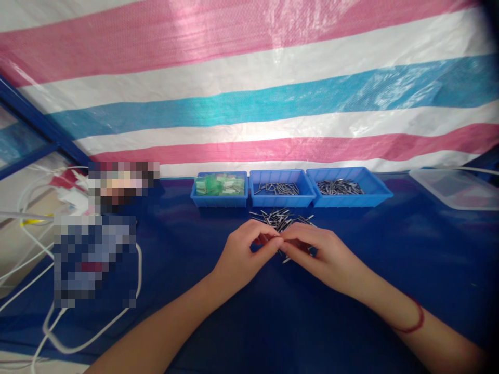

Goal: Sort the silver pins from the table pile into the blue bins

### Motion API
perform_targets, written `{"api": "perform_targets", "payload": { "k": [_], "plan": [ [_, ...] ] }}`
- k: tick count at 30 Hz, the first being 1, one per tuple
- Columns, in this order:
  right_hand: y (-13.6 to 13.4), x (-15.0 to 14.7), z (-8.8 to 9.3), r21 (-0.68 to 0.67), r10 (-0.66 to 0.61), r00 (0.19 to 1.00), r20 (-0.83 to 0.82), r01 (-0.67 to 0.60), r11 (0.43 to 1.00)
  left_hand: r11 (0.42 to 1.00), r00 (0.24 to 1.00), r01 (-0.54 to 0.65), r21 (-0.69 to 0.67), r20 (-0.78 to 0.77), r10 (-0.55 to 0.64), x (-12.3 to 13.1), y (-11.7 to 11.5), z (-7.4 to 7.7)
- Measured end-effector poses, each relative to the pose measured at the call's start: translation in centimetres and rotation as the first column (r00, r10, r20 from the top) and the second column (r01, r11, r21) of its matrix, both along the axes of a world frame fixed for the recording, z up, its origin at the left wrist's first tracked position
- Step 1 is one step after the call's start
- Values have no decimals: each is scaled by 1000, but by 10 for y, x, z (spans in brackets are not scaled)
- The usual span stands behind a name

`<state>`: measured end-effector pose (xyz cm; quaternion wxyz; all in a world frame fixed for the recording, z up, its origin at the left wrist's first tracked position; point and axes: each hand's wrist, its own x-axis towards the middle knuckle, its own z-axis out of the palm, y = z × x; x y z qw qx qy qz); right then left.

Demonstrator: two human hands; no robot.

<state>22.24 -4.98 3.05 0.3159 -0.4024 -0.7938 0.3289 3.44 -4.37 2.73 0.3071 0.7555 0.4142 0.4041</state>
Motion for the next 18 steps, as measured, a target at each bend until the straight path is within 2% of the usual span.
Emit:
{"api": "perform_targets", "payload": {
  "k": [6, 18],
  "plan": [
    [1, -1, -1, -38, -13, 999, -30, 12, 999, 1000, 999, -15, -20, 34, 15, -1, 0, 3],
    [0, 1, 1, -18, -49, 998, -47, 49, 999, 1000, 998, -2, 1, 61, 2, -2, 3, 1]
  ]
}}
